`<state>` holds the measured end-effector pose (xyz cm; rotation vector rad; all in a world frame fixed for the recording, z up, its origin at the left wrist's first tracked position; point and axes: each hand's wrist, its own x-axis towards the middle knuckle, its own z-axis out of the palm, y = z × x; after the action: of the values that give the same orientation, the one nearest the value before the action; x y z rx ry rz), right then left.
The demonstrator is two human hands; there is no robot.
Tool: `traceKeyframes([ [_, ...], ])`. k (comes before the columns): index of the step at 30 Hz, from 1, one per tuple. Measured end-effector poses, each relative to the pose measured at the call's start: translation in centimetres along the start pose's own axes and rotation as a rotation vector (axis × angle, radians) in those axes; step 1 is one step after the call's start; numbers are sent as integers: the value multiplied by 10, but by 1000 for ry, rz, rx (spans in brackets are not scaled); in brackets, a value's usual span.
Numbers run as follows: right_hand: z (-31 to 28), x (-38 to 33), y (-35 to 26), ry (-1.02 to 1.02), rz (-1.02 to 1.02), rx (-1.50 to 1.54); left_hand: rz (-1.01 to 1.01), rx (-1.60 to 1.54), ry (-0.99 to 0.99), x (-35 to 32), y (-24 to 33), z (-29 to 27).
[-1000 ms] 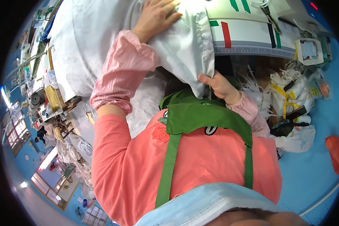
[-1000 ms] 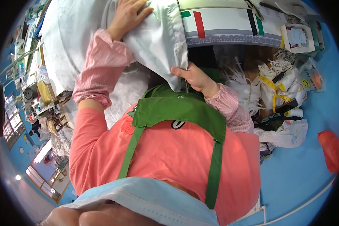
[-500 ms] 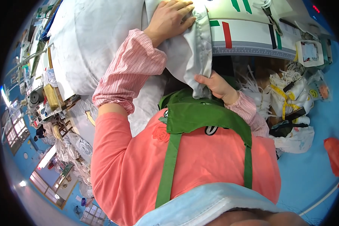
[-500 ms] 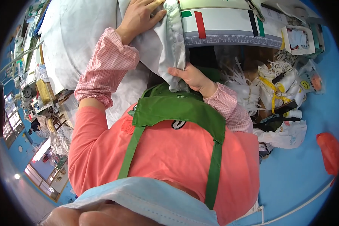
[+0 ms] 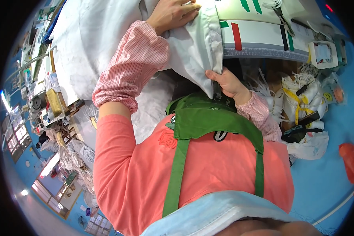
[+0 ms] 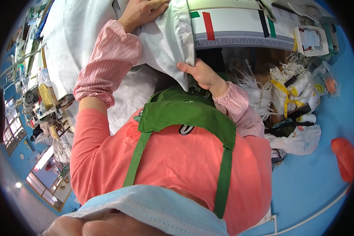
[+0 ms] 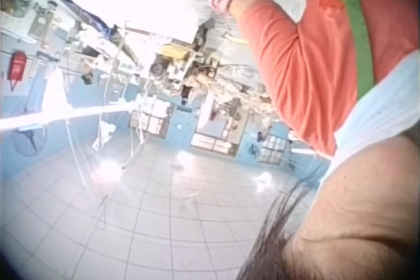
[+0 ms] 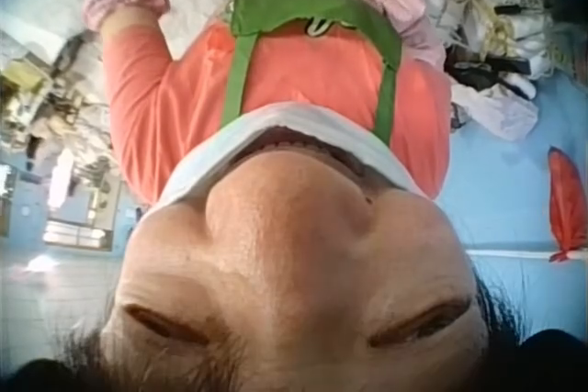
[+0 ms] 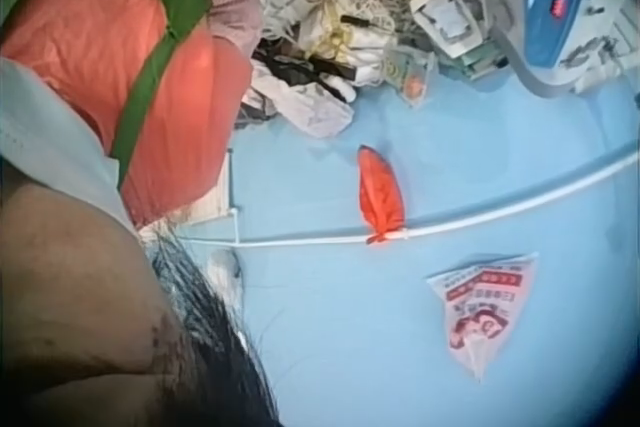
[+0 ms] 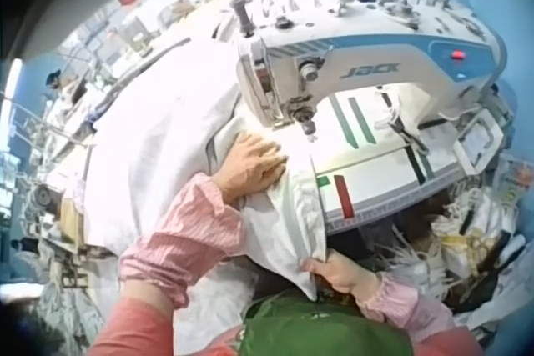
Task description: Stuffing pillowcases with filling material and then sewing the opening closed using an industrial sewing machine.
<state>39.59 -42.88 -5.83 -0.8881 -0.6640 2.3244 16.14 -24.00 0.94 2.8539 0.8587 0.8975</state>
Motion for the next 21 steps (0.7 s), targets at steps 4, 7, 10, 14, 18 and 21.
traceKeyframes([
  [4, 4, 2, 0, -31, 5, -16, 30, 67, -43, -8, -19, -4],
  [7, 14, 4, -1, -47, 46, 12, 164, -173, 247, -20, -43, 13],
  [10, 2, 5, 1, -28, 81, 44, 195, 32, -18, -2, -38, -4],
  [14, 3, -3, 5, -1, 96, 113, 255, 138, -315, 6, 1, -23],
  [18, 5, -5, 5, 11, 88, 104, -180, 109, -146, -17, 62, 8],
  [21, 2, -6, -2, -24, 120, 49, -178, 190, -33, -19, 68, 6],
])
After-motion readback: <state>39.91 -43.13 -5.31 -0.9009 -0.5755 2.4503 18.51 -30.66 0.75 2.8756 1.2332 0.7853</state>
